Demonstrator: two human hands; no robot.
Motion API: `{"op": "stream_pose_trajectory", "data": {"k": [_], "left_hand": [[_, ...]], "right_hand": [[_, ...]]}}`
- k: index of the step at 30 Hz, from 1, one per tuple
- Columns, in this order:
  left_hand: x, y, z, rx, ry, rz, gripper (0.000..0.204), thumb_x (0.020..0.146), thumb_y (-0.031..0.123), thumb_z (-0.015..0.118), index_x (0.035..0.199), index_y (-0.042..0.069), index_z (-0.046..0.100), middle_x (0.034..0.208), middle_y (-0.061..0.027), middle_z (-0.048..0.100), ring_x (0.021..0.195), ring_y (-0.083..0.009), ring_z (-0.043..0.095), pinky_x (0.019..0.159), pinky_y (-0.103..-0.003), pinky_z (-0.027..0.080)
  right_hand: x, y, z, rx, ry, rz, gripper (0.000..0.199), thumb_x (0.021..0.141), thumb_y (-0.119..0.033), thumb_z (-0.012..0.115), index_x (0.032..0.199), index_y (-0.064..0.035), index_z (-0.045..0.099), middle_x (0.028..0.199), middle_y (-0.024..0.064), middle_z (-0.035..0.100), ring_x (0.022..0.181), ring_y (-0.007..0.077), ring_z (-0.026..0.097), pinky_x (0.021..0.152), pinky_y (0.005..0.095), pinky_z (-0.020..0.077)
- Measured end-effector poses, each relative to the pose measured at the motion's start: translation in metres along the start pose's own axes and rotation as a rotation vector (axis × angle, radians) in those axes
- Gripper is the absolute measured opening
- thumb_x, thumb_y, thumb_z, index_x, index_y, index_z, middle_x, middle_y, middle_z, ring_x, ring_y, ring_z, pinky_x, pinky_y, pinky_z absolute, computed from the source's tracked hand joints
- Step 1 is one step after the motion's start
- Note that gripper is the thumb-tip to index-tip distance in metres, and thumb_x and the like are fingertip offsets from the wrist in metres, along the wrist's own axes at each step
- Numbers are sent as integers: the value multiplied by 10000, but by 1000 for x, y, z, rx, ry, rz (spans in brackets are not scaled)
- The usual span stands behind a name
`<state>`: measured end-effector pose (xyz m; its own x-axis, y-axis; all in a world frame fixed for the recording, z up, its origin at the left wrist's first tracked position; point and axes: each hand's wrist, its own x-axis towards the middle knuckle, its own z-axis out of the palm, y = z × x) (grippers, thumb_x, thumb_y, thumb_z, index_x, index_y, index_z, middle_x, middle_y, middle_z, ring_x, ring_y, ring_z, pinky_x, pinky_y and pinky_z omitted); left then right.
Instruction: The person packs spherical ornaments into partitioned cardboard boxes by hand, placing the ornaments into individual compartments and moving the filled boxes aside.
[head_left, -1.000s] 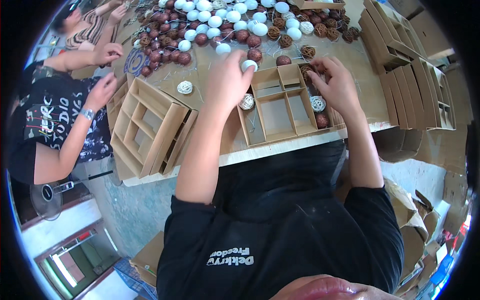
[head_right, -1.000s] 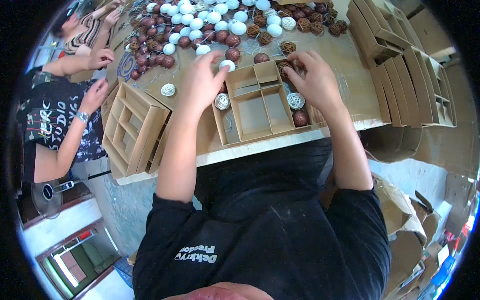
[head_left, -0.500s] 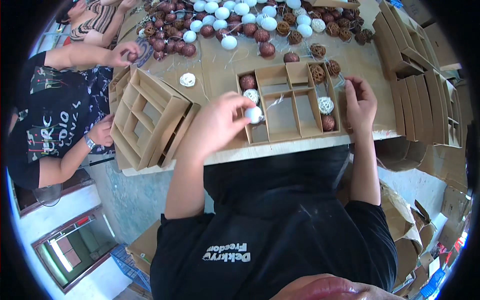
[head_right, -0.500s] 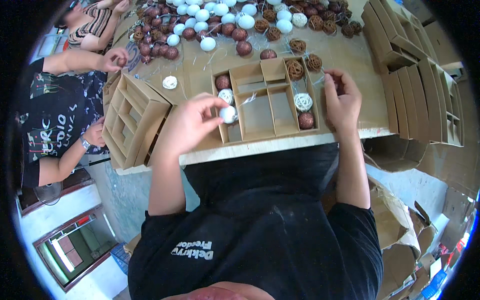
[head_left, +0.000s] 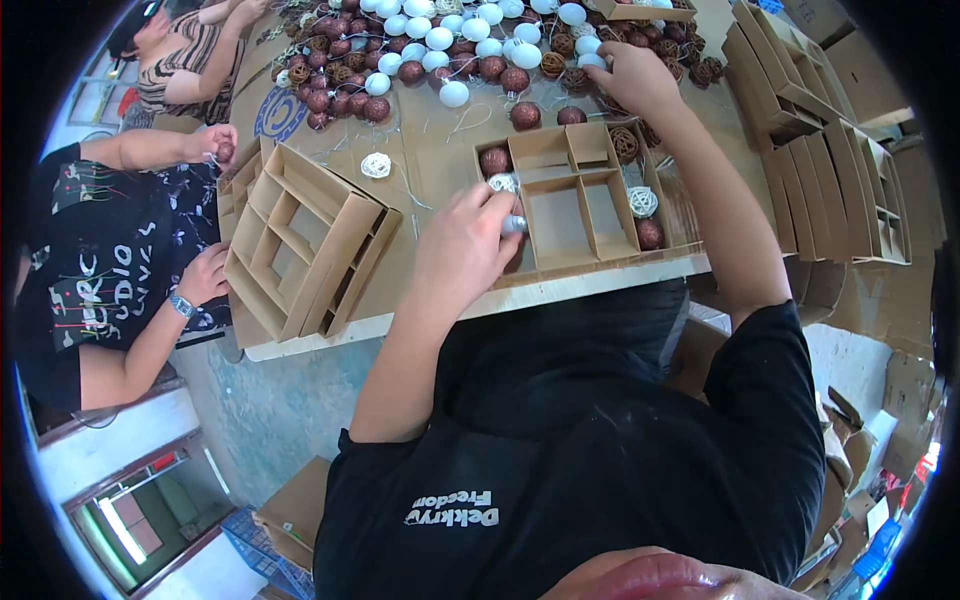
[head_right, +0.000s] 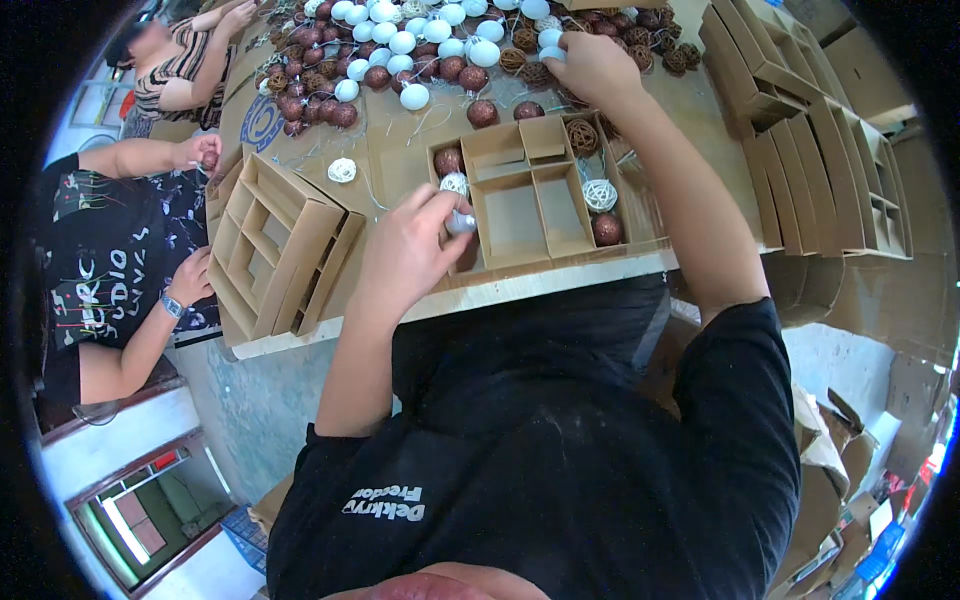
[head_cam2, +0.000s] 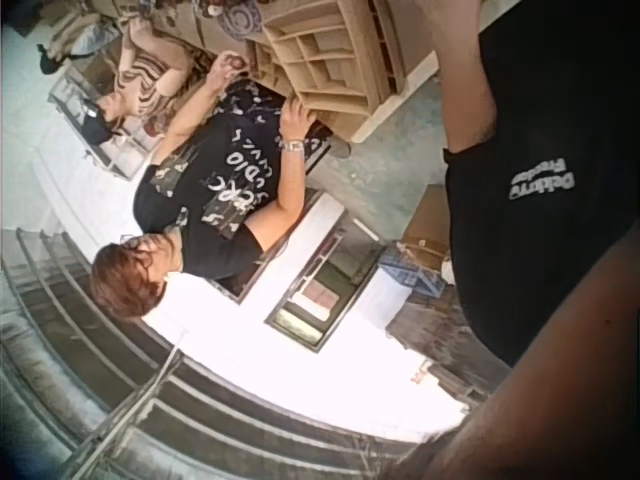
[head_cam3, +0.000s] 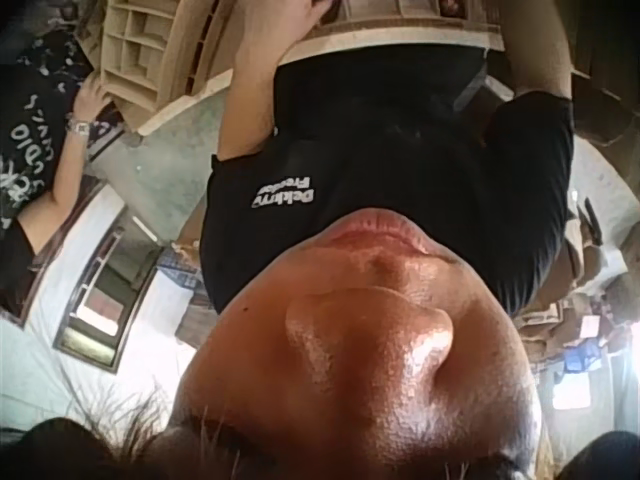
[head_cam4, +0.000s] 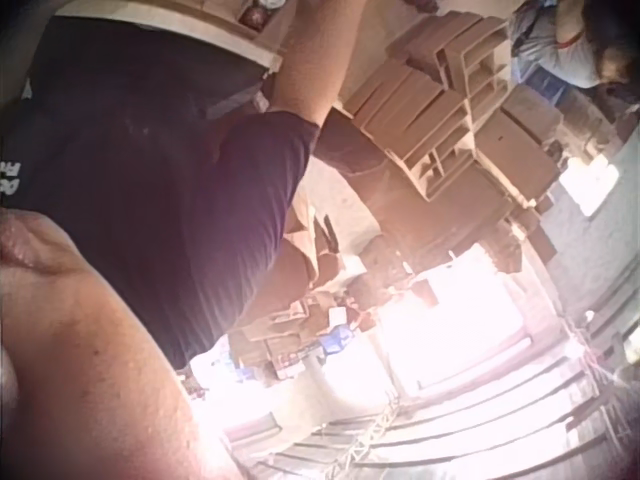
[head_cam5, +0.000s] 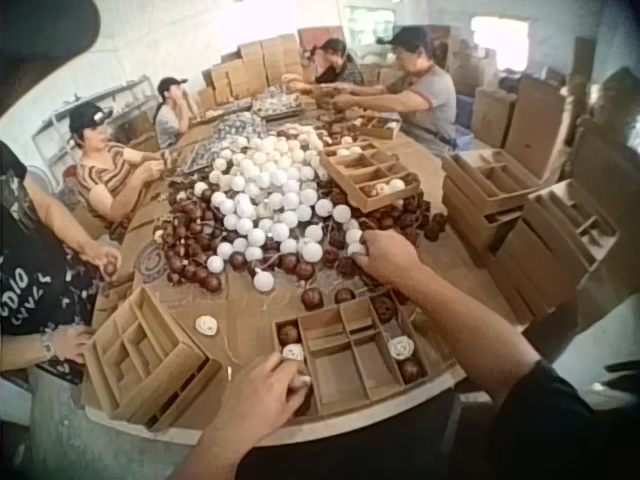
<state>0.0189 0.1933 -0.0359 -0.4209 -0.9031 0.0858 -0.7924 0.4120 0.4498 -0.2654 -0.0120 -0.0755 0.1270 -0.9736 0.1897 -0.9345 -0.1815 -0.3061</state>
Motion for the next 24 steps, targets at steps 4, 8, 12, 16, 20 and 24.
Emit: {"op": "stream_pose_trajectory", "data": {"k": [4, 8, 12, 16, 20, 24], "left_hand": [[-8, -3, 10, 27, 185, 112, 267, 849, 78, 783, 1104, 72, 706, 1051, -104, 653, 879, -316, 690, 740, -422, 561], [-9, 1, 9, -189, 244, 22, 292, 891, 118, 779, 1175, 78, 724, 1085, -97, 671, 917, -309, 702, 752, -387, 567], [-8, -10, 9, -244, 281, -4, 220, 910, 120, 792, 1118, 68, 743, 1038, -95, 683, 861, -275, 701, 711, -361, 551], [3, -5, 7, -188, 206, -131, 255, 874, 144, 842, 1091, 63, 736, 999, -90, 684, 847, -267, 697, 720, -371, 547], [7, 0, 1, -108, 88, -207, 318, 833, 136, 855, 1087, 68, 675, 980, -108, 646, 853, -305, 693, 743, -425, 550], [15, 1, 10, 54, 73, -203, 407, 802, 123, 857, 1099, 84, 582, 1004, -132, 627, 895, -375, 699, 753, -492, 558]], "right_hand": [[-27, -4, -36, 82, 90, 35, 451, 909, -431, 741, 1213, -98, 750, 1089, 189, 776, 1011, 394, 741, 885, 494, 591], [-100, -15, -64, 295, 321, -104, 407, 897, -266, 819, 1264, -112, 731, 1126, 57, 755, 804, 212, 677, 756, 360, 574], [-159, -29, -66, 417, 142, -41, 426, 873, -115, 815, 1291, -130, 732, 1130, 61, 745, 928, 212, 707, 773, 343, 568], [-184, -22, -56, 313, 114, -87, 408, 873, -100, 797, 1277, -127, 745, 1177, 122, 689, 1044, 313, 708, 891, 415, 568], [-173, -23, -67, 292, -5, -161, 347, 939, -131, 743, 1284, -98, 738, 1184, 155, 666, 1017, 356, 695, 900, 427, 560], [-157, -23, -64, 327, -96, -163, 222, 992, -157, 694, 1176, -38, 727, 1104, 151, 679, 963, 366, 689, 847, 433, 560]]}}
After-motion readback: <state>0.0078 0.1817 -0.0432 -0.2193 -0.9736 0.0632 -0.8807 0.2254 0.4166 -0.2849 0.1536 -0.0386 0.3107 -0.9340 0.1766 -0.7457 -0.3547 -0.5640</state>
